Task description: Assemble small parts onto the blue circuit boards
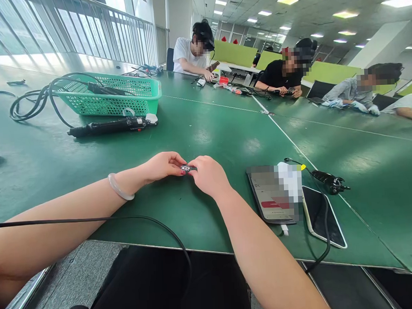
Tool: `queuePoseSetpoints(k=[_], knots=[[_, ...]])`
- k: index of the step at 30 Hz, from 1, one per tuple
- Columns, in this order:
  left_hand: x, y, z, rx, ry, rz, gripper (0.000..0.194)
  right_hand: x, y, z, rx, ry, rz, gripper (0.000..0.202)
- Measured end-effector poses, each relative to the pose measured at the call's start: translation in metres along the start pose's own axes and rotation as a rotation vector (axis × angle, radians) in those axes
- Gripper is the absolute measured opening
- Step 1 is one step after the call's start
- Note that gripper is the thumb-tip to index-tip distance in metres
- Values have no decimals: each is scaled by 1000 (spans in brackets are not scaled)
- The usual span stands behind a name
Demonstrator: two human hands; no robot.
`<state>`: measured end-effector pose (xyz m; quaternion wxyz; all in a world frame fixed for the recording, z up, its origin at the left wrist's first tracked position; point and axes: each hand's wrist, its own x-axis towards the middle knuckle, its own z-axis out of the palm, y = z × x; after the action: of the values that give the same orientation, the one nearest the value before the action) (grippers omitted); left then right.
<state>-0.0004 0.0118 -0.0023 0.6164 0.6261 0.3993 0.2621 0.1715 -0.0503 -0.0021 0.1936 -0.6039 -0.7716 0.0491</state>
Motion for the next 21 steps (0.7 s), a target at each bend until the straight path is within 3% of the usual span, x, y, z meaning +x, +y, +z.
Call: queuePoseSetpoints(k=[10,21], knots=[[0,-2,-2,28,76,26,51,2,6,-1,-5,20,101,16],[1,0,-3,134,141,63,51,2,7,-1,-10,18,144,17]])
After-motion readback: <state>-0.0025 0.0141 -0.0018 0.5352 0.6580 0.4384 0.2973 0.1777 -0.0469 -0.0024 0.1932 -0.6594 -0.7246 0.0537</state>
